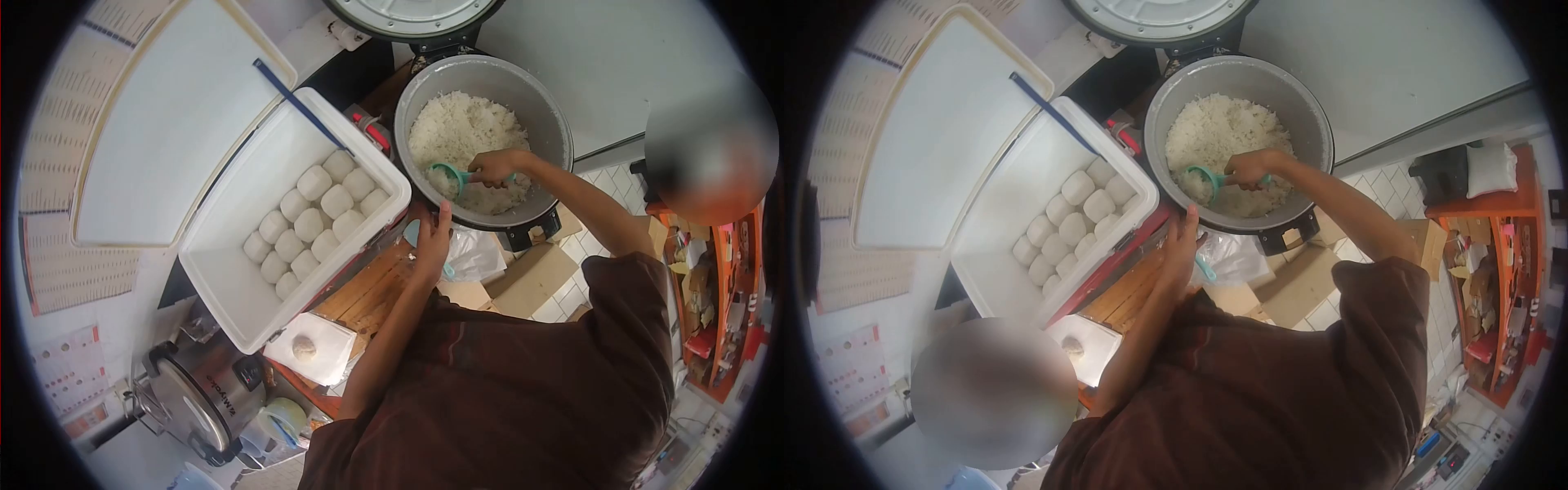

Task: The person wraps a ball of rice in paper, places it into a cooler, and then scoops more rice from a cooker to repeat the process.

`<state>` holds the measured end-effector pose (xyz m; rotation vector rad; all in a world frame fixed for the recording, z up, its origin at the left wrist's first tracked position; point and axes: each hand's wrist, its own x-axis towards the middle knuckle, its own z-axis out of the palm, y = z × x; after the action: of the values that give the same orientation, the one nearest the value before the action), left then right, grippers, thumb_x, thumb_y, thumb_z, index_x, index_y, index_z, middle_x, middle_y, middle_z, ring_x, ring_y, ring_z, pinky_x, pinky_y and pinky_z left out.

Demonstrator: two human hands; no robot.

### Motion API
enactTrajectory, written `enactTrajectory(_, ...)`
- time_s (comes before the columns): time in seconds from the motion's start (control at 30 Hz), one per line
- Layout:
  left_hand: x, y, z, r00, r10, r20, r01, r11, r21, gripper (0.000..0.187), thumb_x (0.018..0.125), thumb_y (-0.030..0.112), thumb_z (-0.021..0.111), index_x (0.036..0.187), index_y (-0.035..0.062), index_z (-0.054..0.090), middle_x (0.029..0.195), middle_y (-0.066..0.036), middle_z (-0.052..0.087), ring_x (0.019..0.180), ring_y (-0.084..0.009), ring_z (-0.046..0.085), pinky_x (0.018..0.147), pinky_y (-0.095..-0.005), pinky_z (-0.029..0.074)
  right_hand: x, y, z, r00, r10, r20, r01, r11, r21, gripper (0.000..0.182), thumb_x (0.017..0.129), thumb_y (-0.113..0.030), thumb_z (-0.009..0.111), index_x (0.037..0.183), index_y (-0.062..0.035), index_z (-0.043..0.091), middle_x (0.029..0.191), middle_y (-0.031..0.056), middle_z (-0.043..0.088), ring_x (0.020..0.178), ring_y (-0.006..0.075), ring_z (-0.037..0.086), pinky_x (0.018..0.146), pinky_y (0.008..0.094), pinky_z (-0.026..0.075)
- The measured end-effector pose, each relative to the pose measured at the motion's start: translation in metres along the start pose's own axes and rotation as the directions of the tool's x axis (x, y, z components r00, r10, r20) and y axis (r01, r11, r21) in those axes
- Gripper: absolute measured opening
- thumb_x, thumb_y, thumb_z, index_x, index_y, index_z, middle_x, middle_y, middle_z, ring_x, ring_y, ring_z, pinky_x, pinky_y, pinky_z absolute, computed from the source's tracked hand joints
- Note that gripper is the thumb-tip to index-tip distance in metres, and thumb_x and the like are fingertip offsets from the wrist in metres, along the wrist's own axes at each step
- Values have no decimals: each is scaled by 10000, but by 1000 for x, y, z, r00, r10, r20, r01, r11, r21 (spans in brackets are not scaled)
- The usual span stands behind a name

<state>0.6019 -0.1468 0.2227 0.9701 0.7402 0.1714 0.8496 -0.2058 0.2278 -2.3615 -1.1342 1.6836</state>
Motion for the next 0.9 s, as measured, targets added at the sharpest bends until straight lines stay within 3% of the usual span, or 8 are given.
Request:
enactTrajectory(0.13,-17,-11,-73,986,-86,140,70,991,118,589,990,434,539,1386,9,439,1308,-135,534,1231,-237,516,1000,-391,470,18,-24,-11,981,38,-188,-130,854,-503,387,959,-351,551,936,14,677,834,90,697,733,225,657,748,383,528)
enactTrajectory(0.2,-58,-2,-123,965,-120,234,77,979,188,515,990,406,555,1322,14,534,1193,-118,630,1144,-217,590,953,-364,492,1,-32,-14,649,-452,-613,49,828,-559,283,922,-277,605,883,-7,683,813,45,684,788,179,646,790,364,511)
enactTrajectory(0.37,-179,-43,-240,992,-4,-124,66,862,502,266,969,256,612,1129,46,647,975,-83,694,917,-173,659,827,-319,518,-99,-216,60,465,-827,-316,884,414,217,143,750,-1,778,791,-42,647,823,39,651,747,141,610,702,294,486)
enactTrajectory(0.47,-231,-79,-286,892,133,-431,112,861,497,256,973,247,606,1106,32,643,991,-87,690,935,-170,657,838,-319,520,-56,-310,176,300,-951,80,887,309,343,225,777,-140,809,755,-29,614,778,16,635,710,110,580,640,272,460)
enactTrajectory(0.6,-283,-135,-322,748,248,-615,47,906,421,289,956,254,631,1108,9,622,997,-111,696,905,-213,678,804,-340,537,112,-374,382,473,-862,183,663,485,571,165,871,-195,678,855,-35,716,767,88,703,734,166,657,677,317,511)
enactTrajectory(0.7,-320,-145,-325,670,262,-695,20,929,369,308,954,268,632,1124,12,621,1002,-129,695,917,-222,681,807,-346,537,215,-395,475,549,-829,105,810,558,178,247,925,-157,619,1074,33,666,1048,174,683,948,214,654,823,354,526)
enactTrajectory(0.77,-346,-150,-328,630,236,-740,79,928,363,329,952,285,636,1136,14,619,1017,-140,692,928,-234,684,808,-346,532,246,-403,506,325,-901,-288,707,434,-559,357,906,-149,617,1186,74,614,1350,266,515,1284,330,491,1053,440,417)
enactTrajectory(0.9,-381,-173,-349,590,232,-773,41,948,316,338,944,274,644,1147,5,618,1021,-152,687,919,-240,684,800,-350,533,255,-411,497,394,-894,-212,542,413,-732,357,826,-133,665,1115,76,655,1498,263,348,1457,391,208,1167,472,276)
